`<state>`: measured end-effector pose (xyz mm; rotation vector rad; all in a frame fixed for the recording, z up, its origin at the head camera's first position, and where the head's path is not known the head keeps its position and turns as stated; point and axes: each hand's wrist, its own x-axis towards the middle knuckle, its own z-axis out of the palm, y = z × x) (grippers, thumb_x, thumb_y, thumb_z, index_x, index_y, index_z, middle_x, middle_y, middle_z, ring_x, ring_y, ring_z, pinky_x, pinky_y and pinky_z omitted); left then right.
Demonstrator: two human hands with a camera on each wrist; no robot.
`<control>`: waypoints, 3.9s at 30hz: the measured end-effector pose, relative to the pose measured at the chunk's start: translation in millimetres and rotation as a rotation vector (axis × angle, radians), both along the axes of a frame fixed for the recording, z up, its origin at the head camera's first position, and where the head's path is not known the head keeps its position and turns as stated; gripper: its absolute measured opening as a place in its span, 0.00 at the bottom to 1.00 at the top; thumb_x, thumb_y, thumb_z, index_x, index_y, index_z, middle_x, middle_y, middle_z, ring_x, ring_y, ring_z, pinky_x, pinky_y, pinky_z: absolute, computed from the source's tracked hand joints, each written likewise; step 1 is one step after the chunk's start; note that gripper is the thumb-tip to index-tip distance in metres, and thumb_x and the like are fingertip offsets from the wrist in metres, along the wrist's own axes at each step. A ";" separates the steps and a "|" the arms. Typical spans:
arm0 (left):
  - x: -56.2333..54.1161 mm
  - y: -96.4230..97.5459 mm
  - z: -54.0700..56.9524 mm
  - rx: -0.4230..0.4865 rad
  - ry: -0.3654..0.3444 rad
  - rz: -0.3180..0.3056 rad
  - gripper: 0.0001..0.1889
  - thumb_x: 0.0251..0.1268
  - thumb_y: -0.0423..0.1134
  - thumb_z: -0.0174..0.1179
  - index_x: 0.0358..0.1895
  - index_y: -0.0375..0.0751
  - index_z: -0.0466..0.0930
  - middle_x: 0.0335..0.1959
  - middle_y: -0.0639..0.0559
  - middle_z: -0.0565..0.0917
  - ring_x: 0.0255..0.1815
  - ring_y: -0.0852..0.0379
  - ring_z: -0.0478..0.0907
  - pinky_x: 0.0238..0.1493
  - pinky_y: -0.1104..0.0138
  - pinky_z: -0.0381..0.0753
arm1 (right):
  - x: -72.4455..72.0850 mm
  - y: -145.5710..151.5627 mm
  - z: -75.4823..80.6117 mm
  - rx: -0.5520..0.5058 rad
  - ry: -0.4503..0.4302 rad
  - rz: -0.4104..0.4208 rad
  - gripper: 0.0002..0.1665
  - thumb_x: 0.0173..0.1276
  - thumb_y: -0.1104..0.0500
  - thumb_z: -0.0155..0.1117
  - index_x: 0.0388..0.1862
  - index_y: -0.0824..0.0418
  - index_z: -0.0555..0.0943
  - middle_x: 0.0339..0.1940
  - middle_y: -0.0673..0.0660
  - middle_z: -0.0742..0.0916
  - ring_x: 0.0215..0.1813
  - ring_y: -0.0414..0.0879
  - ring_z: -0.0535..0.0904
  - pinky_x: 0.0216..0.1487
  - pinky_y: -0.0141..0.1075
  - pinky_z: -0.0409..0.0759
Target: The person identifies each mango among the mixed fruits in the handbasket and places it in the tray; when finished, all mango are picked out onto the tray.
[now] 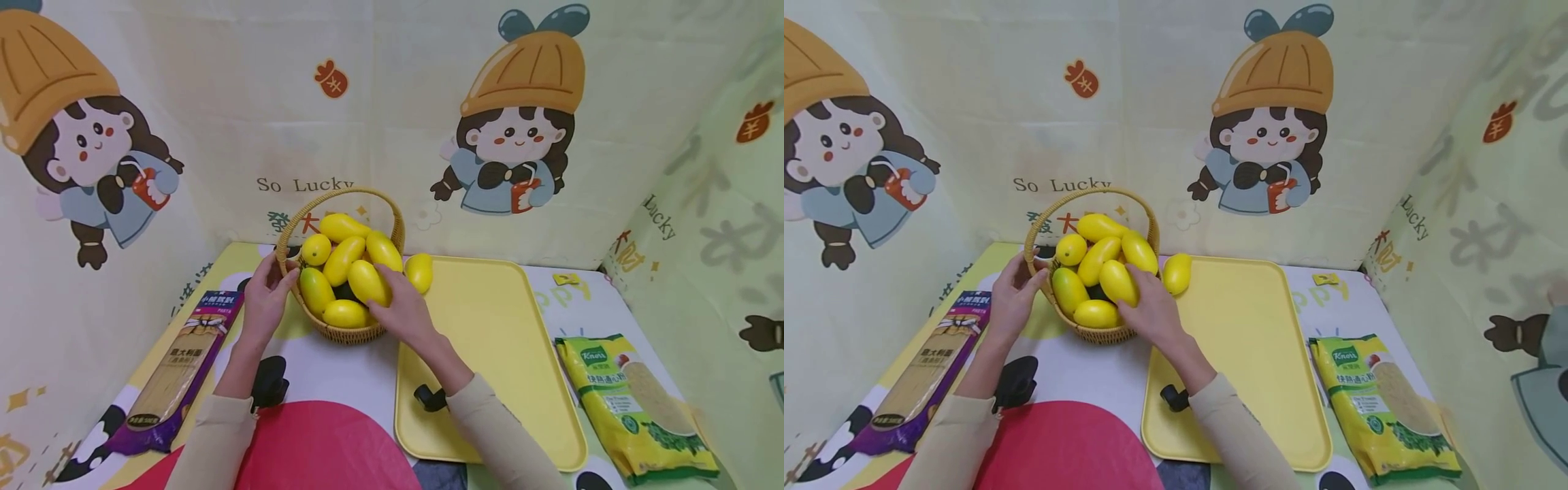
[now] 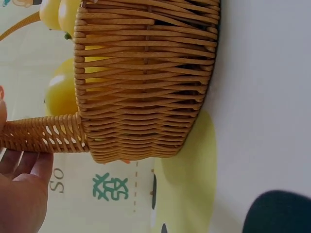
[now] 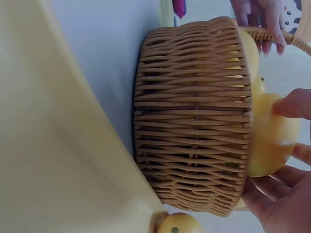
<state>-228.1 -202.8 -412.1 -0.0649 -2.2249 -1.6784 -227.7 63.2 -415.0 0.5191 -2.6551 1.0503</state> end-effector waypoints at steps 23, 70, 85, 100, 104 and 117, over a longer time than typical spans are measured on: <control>-16.3 0.8 35.2 -0.060 0.103 0.033 0.22 0.73 0.54 0.54 0.63 0.51 0.77 0.49 0.51 0.84 0.50 0.64 0.79 0.58 0.80 0.76 | -12.4 86.8 -5.6 -0.156 0.015 -0.164 0.38 0.62 0.54 0.72 0.70 0.55 0.71 0.63 0.57 0.82 0.53 0.53 0.79 0.52 0.47 0.83; -19.1 11.6 48.3 0.099 0.152 0.022 0.20 0.73 0.45 0.57 0.64 0.44 0.79 0.41 0.58 0.84 0.43 0.50 0.79 0.48 0.77 0.81 | -79.5 127.6 -47.8 -0.301 -0.368 -0.452 0.39 0.72 0.37 0.56 0.71 0.61 0.70 0.62 0.66 0.80 0.57 0.59 0.77 0.56 0.48 0.78; -20.3 8.8 49.6 0.080 0.174 0.050 0.20 0.75 0.46 0.55 0.64 0.43 0.79 0.39 0.62 0.81 0.41 0.56 0.76 0.43 0.79 0.78 | -66.7 126.1 -45.2 -0.417 -0.406 -0.415 0.36 0.74 0.40 0.52 0.73 0.59 0.68 0.60 0.65 0.77 0.50 0.57 0.80 0.51 0.42 0.85; -20.2 10.9 48.6 0.110 0.164 0.038 0.20 0.75 0.46 0.55 0.63 0.44 0.79 0.38 0.54 0.79 0.39 0.61 0.73 0.41 0.79 0.76 | -53.5 117.6 -29.6 -0.308 -0.130 -0.426 0.30 0.70 0.49 0.59 0.66 0.63 0.75 0.64 0.65 0.77 0.66 0.61 0.71 0.68 0.54 0.70; -21.3 12.3 47.8 0.117 0.169 0.043 0.20 0.74 0.47 0.55 0.63 0.44 0.79 0.37 0.54 0.79 0.39 0.61 0.73 0.41 0.79 0.76 | -48.2 109.3 -19.4 -0.292 -0.104 -0.368 0.30 0.69 0.49 0.60 0.67 0.61 0.74 0.66 0.63 0.78 0.69 0.59 0.72 0.70 0.54 0.69; -23.2 13.7 45.7 0.126 0.188 0.044 0.20 0.75 0.47 0.55 0.62 0.42 0.80 0.35 0.58 0.79 0.38 0.60 0.73 0.40 0.78 0.75 | -40.9 54.6 -8.3 -0.164 -0.056 -0.137 0.32 0.69 0.48 0.64 0.70 0.54 0.72 0.68 0.57 0.78 0.69 0.54 0.73 0.70 0.52 0.71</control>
